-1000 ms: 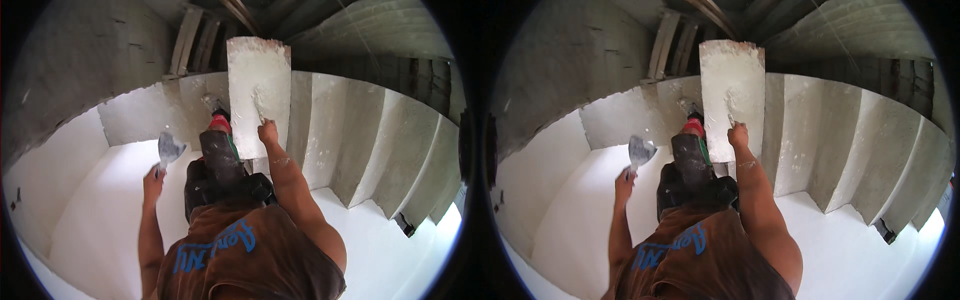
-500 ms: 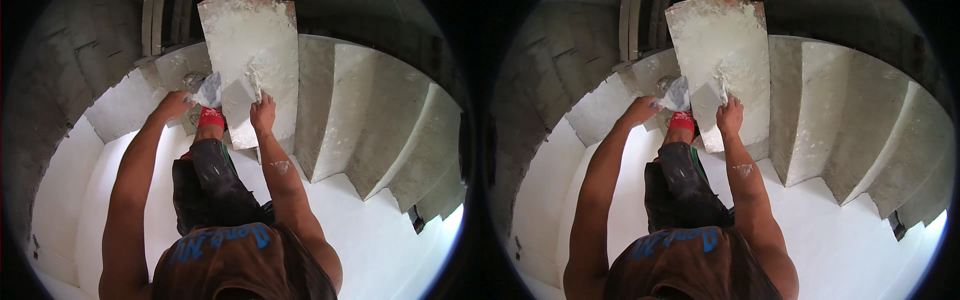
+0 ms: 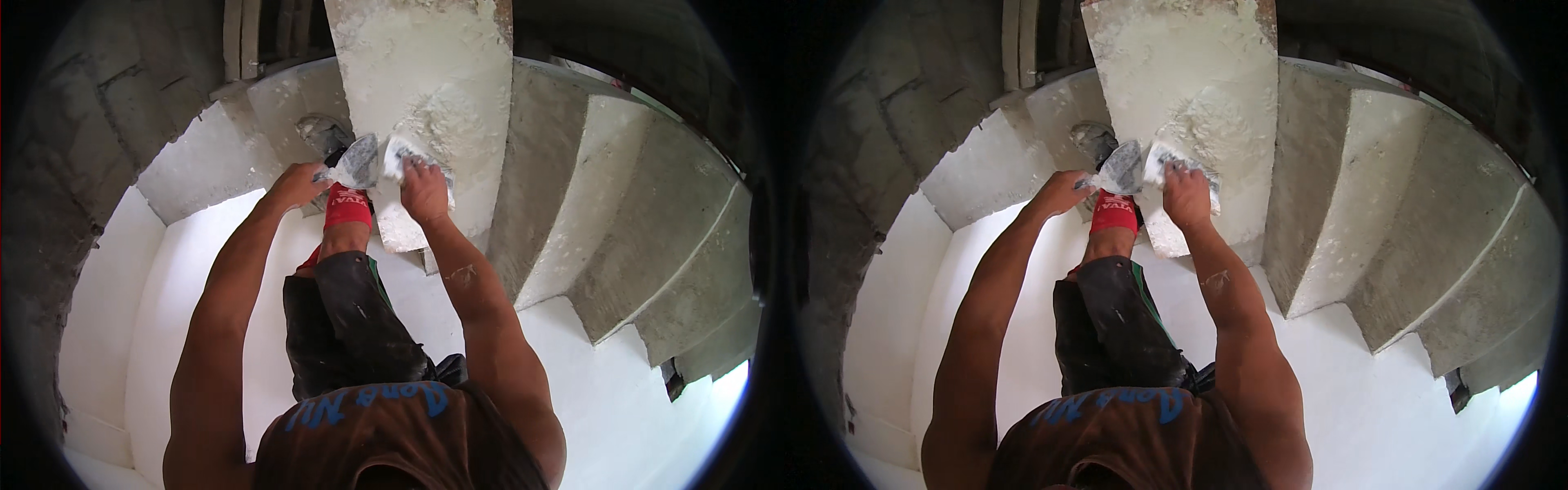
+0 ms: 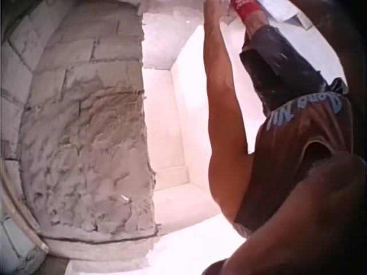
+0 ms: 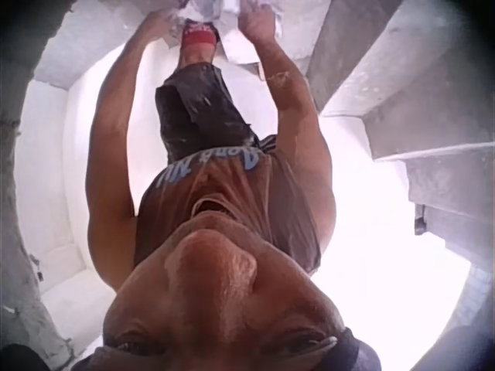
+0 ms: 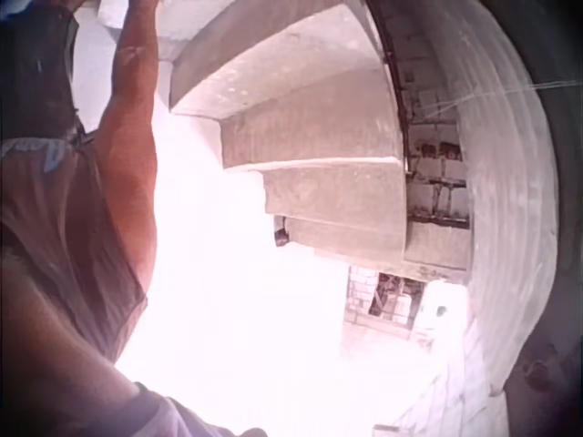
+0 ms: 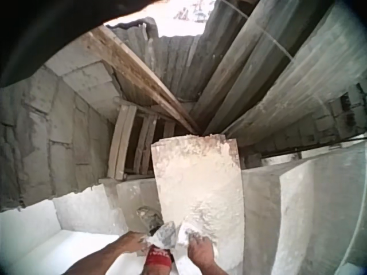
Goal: The person applies plaster to the corners and surfaces of a ceiling beam using a small putty knife and a larger finishing trowel.
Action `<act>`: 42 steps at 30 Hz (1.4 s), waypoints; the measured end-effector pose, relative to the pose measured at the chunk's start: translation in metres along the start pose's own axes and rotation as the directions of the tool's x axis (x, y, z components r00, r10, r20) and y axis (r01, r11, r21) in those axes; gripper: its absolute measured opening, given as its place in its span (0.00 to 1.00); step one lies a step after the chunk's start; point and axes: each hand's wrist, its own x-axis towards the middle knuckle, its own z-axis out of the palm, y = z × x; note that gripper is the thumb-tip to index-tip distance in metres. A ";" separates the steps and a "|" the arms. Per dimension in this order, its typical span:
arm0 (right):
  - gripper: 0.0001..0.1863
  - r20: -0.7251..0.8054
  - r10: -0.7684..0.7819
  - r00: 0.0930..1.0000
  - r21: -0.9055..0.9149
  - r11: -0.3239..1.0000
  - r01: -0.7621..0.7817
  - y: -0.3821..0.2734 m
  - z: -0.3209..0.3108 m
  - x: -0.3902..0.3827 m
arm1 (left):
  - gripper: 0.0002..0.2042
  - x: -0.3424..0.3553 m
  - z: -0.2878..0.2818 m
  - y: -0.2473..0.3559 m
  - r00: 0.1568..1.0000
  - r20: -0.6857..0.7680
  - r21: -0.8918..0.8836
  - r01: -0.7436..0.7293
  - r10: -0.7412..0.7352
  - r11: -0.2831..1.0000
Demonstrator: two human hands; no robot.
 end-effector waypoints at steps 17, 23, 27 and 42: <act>0.17 0.405 0.174 0.898 0.776 0.453 -0.438 0.053 -0.215 -0.106 | 0.21 -0.159 -0.050 0.122 0.968 -0.250 -0.035 -0.042 0.032 0.998; 0.15 0.079 0.147 0.986 0.952 0.281 -0.119 -0.017 -0.372 -0.133 | 0.13 -0.222 -0.036 0.196 0.985 -0.163 -0.334 -0.104 0.051 0.937; 0.19 -0.519 -0.149 0.842 0.575 0.667 0.473 -0.065 -0.427 -0.158 | 0.11 -0.291 -0.051 0.261 0.983 -0.146 -0.447 -0.169 0.115 0.878; 0.26 -0.555 -0.592 0.584 0.271 0.535 0.800 -0.132 -0.427 -0.144 | 0.11 -0.465 0.016 0.239 0.785 -0.597 -0.590 -0.569 0.165 0.573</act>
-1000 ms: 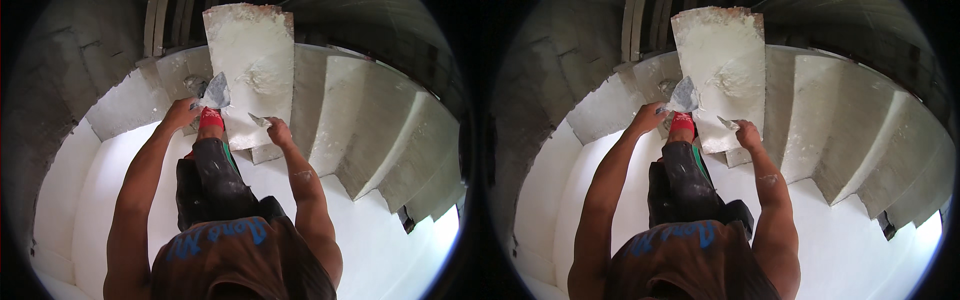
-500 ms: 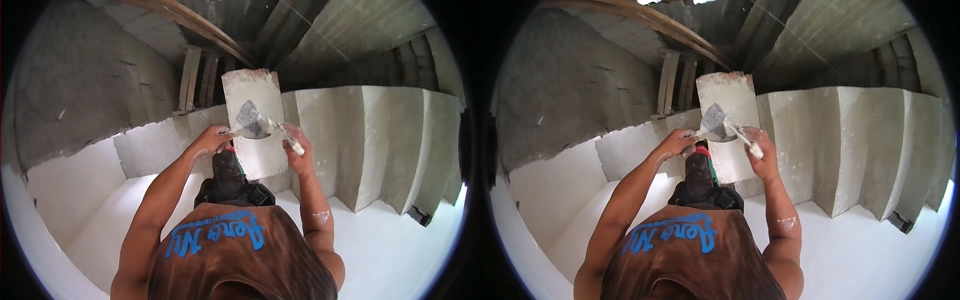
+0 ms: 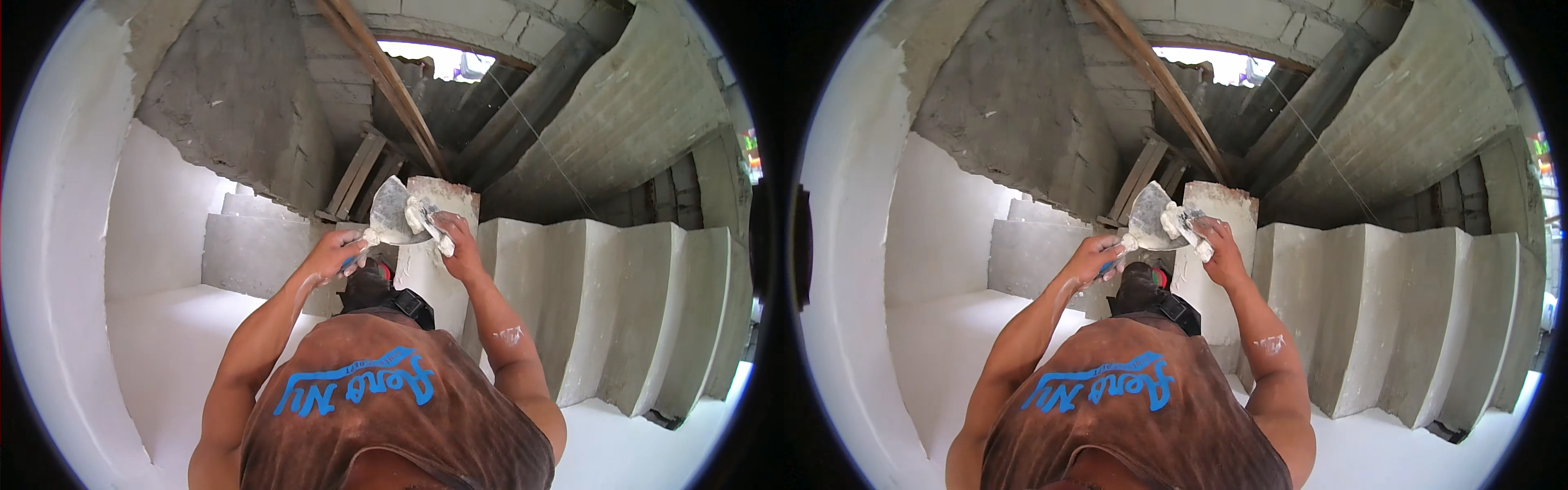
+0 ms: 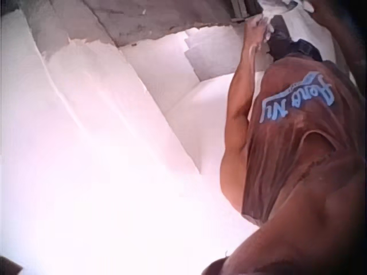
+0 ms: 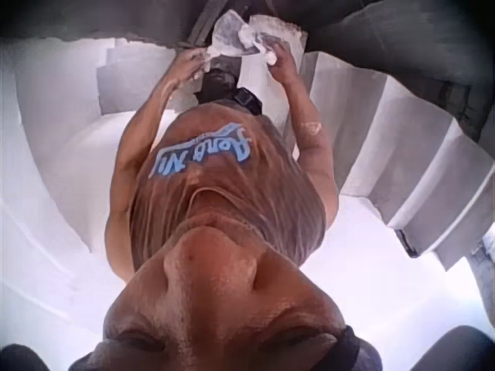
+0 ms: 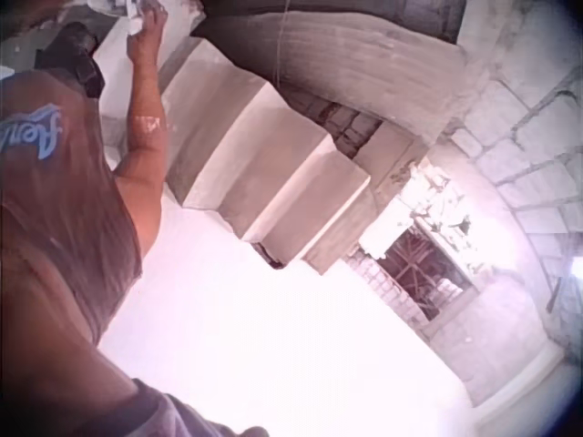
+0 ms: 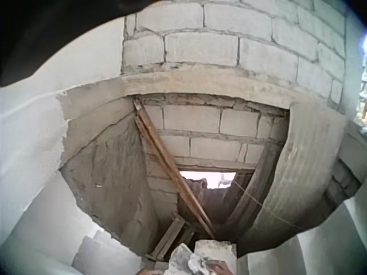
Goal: The person applies plaster to the corners and surfaces of a ceiling beam using a small putty knife and a larger finishing trowel.
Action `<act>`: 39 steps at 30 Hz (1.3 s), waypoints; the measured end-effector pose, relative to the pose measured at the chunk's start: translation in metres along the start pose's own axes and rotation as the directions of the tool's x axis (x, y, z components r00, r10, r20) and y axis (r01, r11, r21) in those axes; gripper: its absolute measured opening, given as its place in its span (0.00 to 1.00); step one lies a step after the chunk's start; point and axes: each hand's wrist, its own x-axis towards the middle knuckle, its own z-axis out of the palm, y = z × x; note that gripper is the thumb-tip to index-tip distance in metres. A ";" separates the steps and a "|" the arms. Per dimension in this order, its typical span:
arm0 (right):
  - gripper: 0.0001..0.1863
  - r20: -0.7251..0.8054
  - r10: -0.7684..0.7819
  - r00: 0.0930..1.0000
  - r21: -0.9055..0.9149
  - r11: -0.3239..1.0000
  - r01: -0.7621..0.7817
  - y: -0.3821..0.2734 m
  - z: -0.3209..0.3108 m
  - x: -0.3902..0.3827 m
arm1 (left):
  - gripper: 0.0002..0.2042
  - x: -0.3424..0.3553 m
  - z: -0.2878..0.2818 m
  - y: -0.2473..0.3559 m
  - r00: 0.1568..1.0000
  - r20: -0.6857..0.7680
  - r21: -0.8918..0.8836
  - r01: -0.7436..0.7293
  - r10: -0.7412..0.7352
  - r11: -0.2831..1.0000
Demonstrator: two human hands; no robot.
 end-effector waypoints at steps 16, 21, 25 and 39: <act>0.37 0.201 0.828 0.523 -0.497 0.546 -0.674 0.272 0.043 -0.014 | 0.12 -0.128 -0.050 -0.010 0.645 -0.761 -0.293 -0.435 0.068 0.851; 0.15 0.615 0.762 0.200 0.307 0.002 -0.952 0.270 0.080 0.065 | 0.11 -0.149 -0.032 -0.064 0.449 -0.890 -0.355 -0.568 -0.081 0.742; 0.23 0.870 0.217 0.442 0.475 -0.128 -0.871 0.194 0.124 0.158 | 0.12 -0.149 -0.010 -0.073 0.347 -0.932 -0.319 -0.655 -0.102 0.684; 0.19 0.537 0.608 0.586 -0.156 0.753 -0.639 0.136 0.246 0.234 | 0.14 -0.168 0.038 -0.101 0.123 -0.971 -0.224 -0.760 -0.205 0.609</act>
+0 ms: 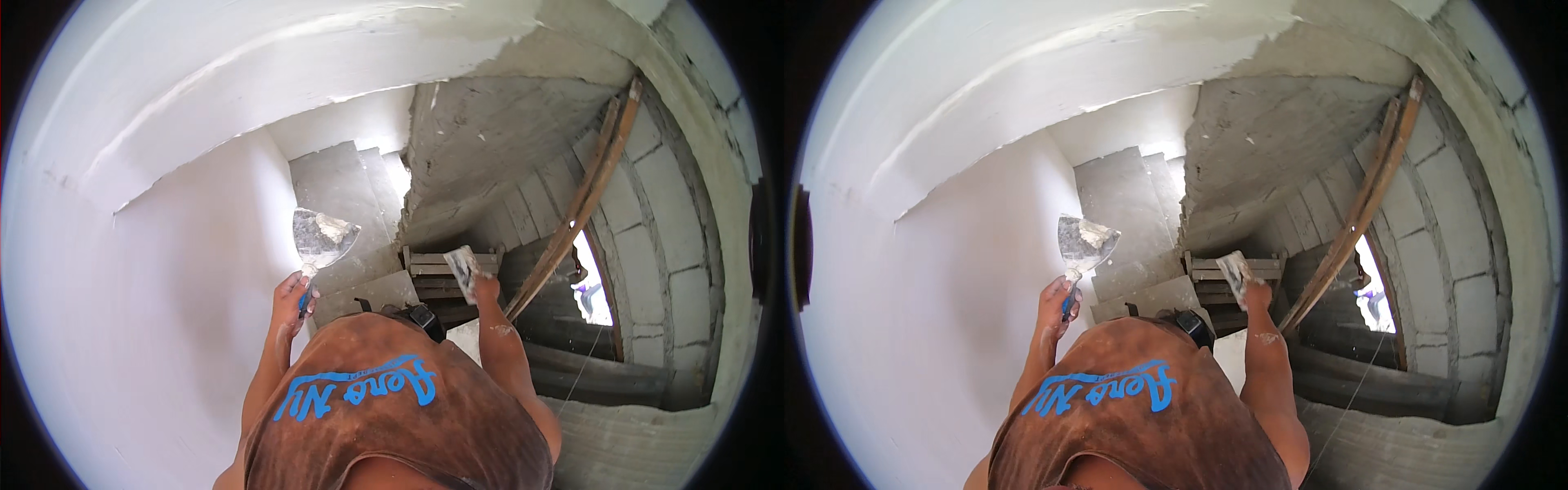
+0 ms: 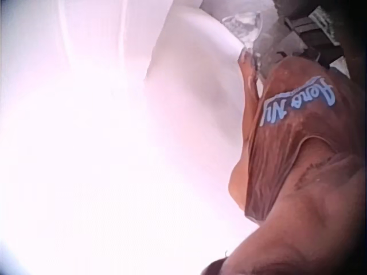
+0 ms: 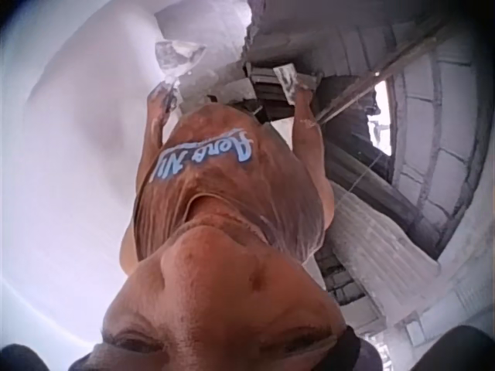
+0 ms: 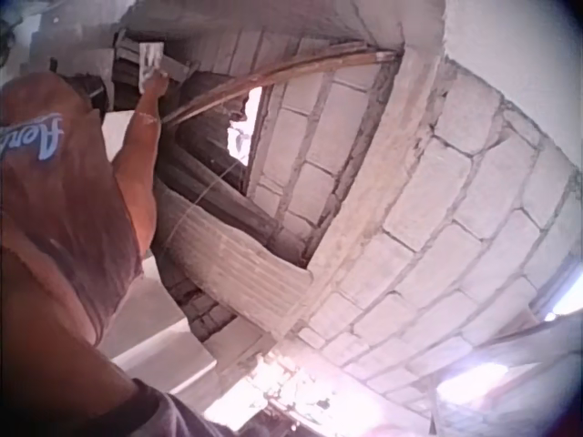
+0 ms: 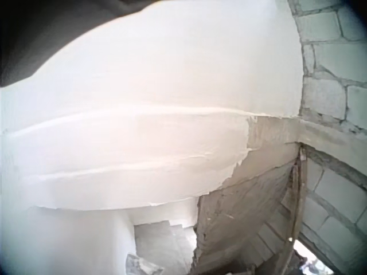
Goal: The person applies plaster to the corners and surfaces of a ceiling beam using a small putty knife and a larger finishing trowel.
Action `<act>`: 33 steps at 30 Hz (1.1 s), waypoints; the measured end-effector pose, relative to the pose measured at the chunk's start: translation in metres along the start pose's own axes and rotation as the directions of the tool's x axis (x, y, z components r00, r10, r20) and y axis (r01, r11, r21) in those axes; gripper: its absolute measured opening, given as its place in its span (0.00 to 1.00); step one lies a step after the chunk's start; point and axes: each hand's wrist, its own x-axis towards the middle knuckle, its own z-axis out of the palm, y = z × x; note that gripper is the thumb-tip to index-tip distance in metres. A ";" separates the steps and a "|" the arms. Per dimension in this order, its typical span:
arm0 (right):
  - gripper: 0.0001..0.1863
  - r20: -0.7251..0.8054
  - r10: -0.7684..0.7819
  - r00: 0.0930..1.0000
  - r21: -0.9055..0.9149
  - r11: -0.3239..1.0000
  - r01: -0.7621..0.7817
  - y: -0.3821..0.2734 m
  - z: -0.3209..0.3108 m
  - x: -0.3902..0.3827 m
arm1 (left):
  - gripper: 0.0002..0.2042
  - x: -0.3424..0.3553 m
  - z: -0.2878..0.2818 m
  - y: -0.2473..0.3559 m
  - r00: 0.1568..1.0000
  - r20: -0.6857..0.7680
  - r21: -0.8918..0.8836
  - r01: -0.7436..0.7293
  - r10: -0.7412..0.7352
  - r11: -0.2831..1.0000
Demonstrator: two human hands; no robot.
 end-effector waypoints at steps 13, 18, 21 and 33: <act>0.17 0.174 0.135 0.975 -0.857 0.508 0.082 0.153 -0.092 -0.011 | 0.15 0.010 -0.052 -0.011 0.995 -0.091 -0.076 0.024 -0.031 0.997; 0.18 -0.005 0.362 0.932 -0.077 0.929 -0.361 0.111 -0.096 -0.014 | 0.14 0.031 -0.045 0.003 0.998 -0.009 -0.010 0.064 -0.064 0.998; 0.13 0.142 0.313 0.939 0.565 0.754 -0.336 0.061 -0.082 -0.040 | 0.12 0.041 -0.035 0.013 0.997 0.064 0.055 0.033 -0.037 0.998; 0.10 0.430 -0.398 0.811 0.865 0.440 -0.243 -0.048 0.027 -0.147 | 0.11 0.039 -0.025 0.007 0.986 0.158 0.078 0.045 -0.057 0.996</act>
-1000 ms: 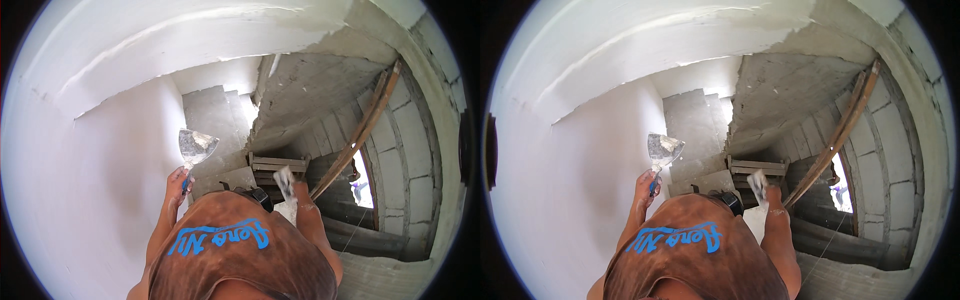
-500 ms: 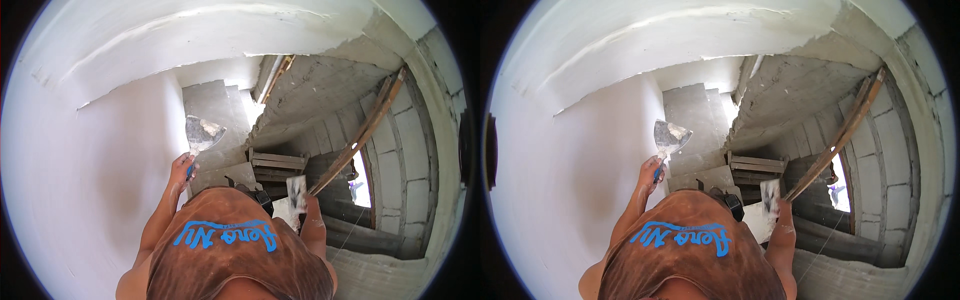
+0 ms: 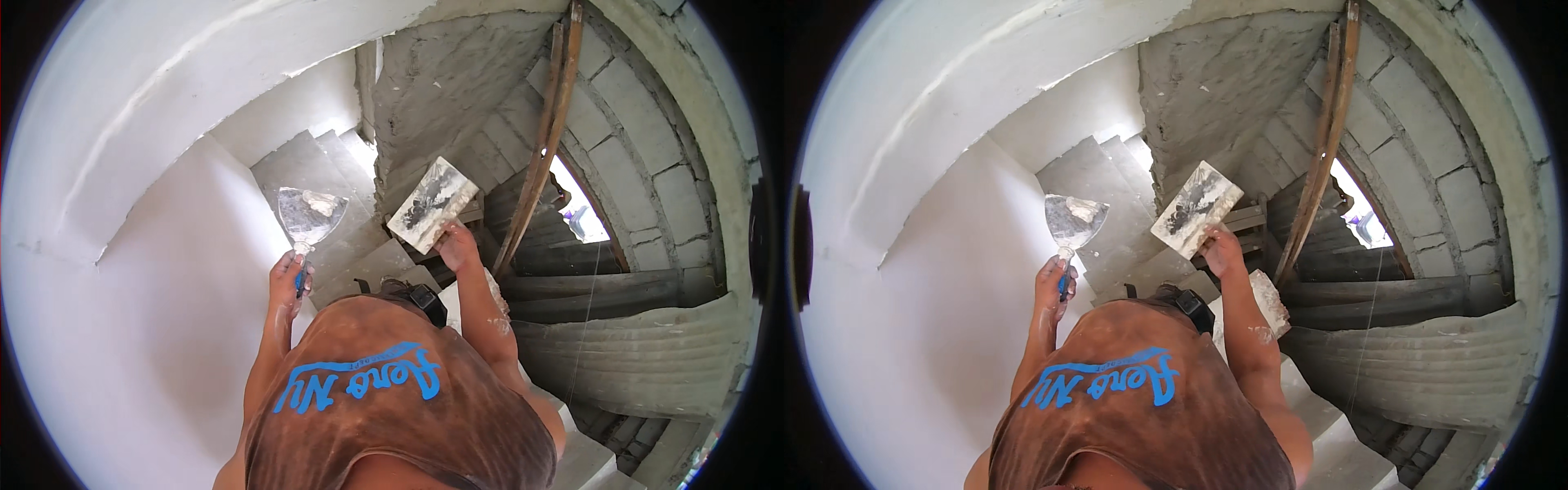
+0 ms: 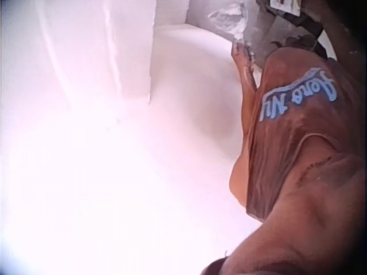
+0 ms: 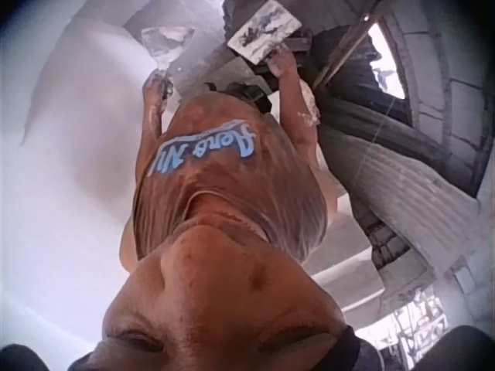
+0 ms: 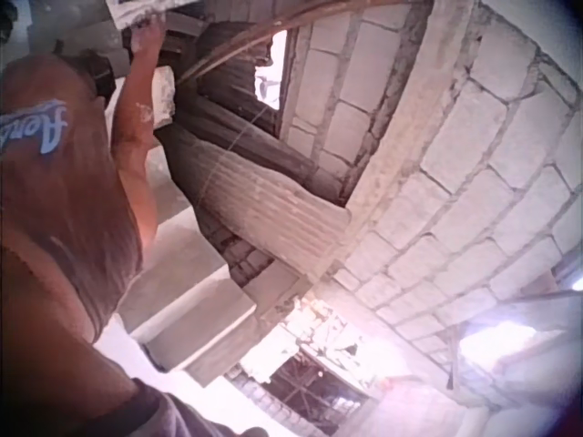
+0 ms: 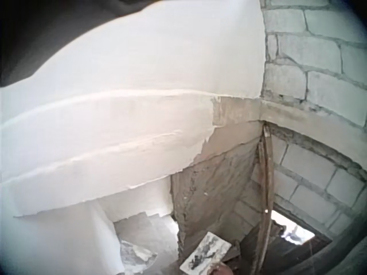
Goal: The person applies plaster to the corners and surfaces of a ceiling beam using a small putty knife and a larger finishing trowel.
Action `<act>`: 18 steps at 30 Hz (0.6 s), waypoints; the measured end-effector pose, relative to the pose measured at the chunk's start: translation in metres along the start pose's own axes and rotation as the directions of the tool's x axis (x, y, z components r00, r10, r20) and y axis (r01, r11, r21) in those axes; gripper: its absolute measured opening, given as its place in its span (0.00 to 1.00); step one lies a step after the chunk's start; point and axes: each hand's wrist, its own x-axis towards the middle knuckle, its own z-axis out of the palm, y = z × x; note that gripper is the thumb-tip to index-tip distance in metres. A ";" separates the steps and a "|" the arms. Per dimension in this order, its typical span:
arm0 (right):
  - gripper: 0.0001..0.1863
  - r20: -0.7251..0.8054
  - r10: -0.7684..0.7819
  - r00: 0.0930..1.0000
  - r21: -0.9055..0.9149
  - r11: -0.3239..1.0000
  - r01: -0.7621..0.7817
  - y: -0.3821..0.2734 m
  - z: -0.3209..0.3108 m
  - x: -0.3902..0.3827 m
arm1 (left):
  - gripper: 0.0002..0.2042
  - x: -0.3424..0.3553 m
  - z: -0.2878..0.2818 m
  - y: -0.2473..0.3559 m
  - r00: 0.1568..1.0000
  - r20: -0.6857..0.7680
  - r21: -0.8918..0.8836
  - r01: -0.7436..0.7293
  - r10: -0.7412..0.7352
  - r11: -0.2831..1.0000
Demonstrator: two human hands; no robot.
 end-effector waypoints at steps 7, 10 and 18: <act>0.27 0.190 0.161 0.968 0.088 0.980 -0.180 0.029 0.114 -0.023 | 0.17 -0.011 0.011 -0.002 0.968 -0.031 0.158 -0.243 0.250 0.957; 0.24 0.163 0.283 0.945 0.106 0.947 -0.302 0.042 0.148 -0.023 | 0.20 -0.013 0.011 0.005 0.926 -0.022 0.279 -0.356 0.376 0.892; 0.22 0.244 0.260 0.934 0.070 0.956 -0.284 0.041 0.203 -0.013 | 0.22 -0.012 0.016 0.042 0.564 0.401 0.809 -0.587 0.722 0.010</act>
